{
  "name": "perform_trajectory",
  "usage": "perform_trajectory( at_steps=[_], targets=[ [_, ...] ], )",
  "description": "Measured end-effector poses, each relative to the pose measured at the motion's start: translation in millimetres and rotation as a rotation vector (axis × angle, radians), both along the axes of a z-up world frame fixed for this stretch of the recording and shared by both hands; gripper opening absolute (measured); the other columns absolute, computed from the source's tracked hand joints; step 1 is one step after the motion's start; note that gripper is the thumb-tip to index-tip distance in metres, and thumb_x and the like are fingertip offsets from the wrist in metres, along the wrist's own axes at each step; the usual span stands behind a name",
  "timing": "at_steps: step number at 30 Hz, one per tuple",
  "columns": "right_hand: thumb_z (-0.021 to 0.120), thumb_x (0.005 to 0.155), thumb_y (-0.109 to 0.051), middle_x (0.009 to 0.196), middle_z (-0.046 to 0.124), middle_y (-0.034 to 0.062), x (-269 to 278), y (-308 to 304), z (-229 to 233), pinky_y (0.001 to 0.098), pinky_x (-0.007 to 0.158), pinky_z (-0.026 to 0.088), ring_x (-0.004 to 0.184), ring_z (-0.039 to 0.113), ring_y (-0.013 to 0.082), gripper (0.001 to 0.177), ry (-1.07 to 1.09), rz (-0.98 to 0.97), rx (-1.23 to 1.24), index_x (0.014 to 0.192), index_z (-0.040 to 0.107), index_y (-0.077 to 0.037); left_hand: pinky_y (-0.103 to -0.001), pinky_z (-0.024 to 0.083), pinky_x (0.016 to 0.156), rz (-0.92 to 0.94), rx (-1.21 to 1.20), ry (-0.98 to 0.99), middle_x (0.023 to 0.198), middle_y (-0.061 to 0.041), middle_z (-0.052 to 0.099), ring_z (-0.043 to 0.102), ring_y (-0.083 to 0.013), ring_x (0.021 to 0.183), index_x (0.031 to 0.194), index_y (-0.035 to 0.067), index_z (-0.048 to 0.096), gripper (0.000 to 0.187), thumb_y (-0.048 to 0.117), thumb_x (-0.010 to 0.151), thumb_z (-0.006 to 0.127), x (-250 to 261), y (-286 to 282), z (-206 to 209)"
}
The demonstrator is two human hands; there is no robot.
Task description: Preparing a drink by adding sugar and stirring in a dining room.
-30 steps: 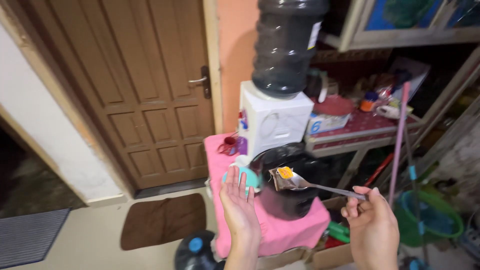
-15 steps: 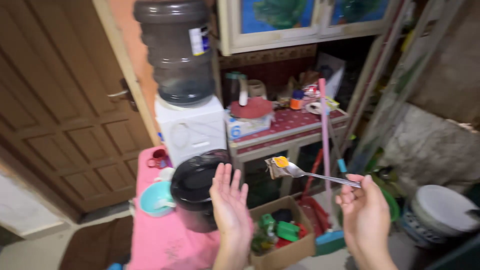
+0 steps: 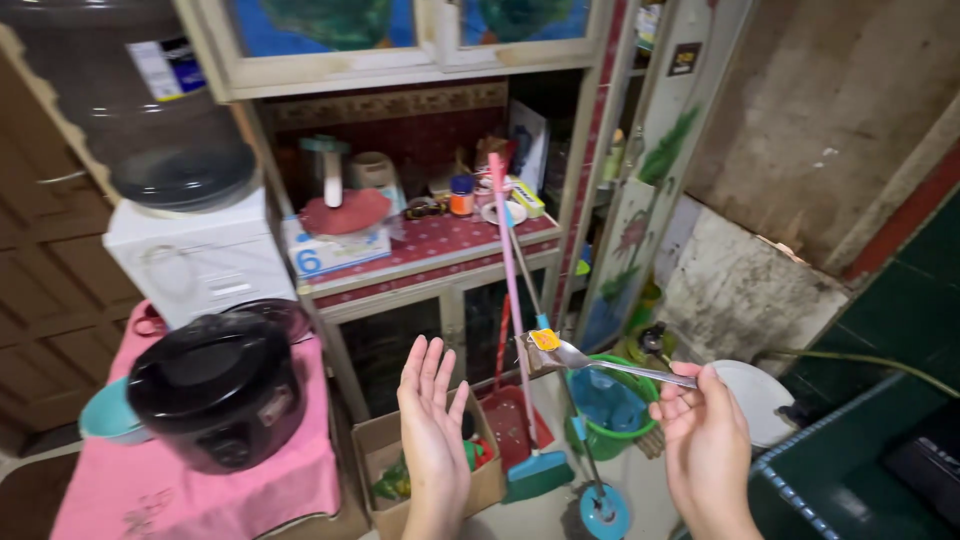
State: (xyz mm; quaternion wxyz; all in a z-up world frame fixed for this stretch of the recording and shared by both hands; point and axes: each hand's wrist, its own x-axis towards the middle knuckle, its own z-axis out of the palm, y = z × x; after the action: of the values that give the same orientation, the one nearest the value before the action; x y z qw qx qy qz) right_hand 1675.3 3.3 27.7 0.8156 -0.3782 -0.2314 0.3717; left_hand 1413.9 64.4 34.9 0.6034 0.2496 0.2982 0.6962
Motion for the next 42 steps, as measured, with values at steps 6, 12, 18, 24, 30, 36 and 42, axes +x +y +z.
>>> perform_trajectory(
  at_steps=[6,12,18,24,30,36,42],
  targets=[
    [0.047,0.113,-0.029,0.084,0.056,0.0030,110,40,-42,0.0333,0.070,0.045,0.080,0.054,0.0137,0.032,0.027,-0.022,0.006,0.110,0.061,0.000,-0.046,0.033,0.117,-0.053,-0.017,-0.023,0.161,-0.006,0.048,0.045,-0.0220,0.147,0.154,0.015,0.042,0.062,0.045,0.101,0.032,105,38,-33],
    [0.047,0.113,-0.029,0.086,0.058,0.0016,195,87,-48,0.0319,0.073,0.046,0.082,0.055,0.0126,0.031,0.075,-0.074,-0.021,0.110,0.060,-0.001,-0.044,0.035,0.115,-0.031,-0.092,-0.049,0.157,-0.004,0.052,0.047,-0.0202,0.144,0.151,0.014,0.046,0.059,0.043,0.101,0.035,188,102,-40],
    [0.051,0.112,-0.028,0.086,0.059,0.0023,260,124,-73,0.0354,0.071,0.047,0.082,0.058,0.0141,0.031,0.070,-0.125,-0.036,0.109,0.063,0.000,-0.042,0.034,0.113,-0.064,-0.128,0.022,0.154,0.000,0.055,0.050,-0.0164,0.139,0.152,0.017,0.047,0.058,0.042,0.100,0.037,247,146,-48],
    [0.052,0.110,-0.027,0.087,0.063,0.0044,320,163,-104,0.0365,0.068,0.045,0.082,0.058,0.0155,0.030,0.081,-0.095,-0.020,0.107,0.064,0.000,-0.040,0.033,0.111,-0.084,-0.192,0.074,0.151,0.001,0.057,0.051,-0.0155,0.137,0.152,0.019,0.047,0.058,0.043,0.100,0.039,290,185,-87],
    [0.053,0.108,-0.030,0.086,0.062,0.0048,362,196,-135,0.0356,0.070,0.045,0.081,0.057,0.0158,0.030,0.135,-0.025,-0.066,0.110,0.063,-0.002,-0.038,0.034,0.107,-0.153,-0.236,0.149,0.148,-0.001,0.061,0.054,-0.0158,0.134,0.151,0.016,0.050,0.059,0.044,0.100,0.041,333,204,-123],
    [0.055,0.107,-0.031,0.083,0.061,0.0080,410,230,-185,0.0362,0.068,0.044,0.074,0.053,0.0171,0.034,0.086,0.051,-0.068,0.111,0.065,0.001,-0.036,0.038,0.106,-0.170,-0.363,0.293,0.144,0.003,0.065,0.058,-0.0126,0.131,0.148,0.018,0.054,0.060,0.048,0.098,0.041,369,208,-132],
    [0.054,0.105,-0.026,0.086,0.062,0.0083,422,236,-195,0.0345,0.072,0.046,0.078,0.056,0.0163,0.030,0.047,0.083,-0.147,0.112,0.063,0.002,-0.036,0.043,0.102,-0.157,-0.315,0.368,0.141,-0.002,0.066,0.059,-0.0175,0.125,0.147,0.015,0.057,0.060,0.047,0.098,0.046,383,209,-182]
  ],
)
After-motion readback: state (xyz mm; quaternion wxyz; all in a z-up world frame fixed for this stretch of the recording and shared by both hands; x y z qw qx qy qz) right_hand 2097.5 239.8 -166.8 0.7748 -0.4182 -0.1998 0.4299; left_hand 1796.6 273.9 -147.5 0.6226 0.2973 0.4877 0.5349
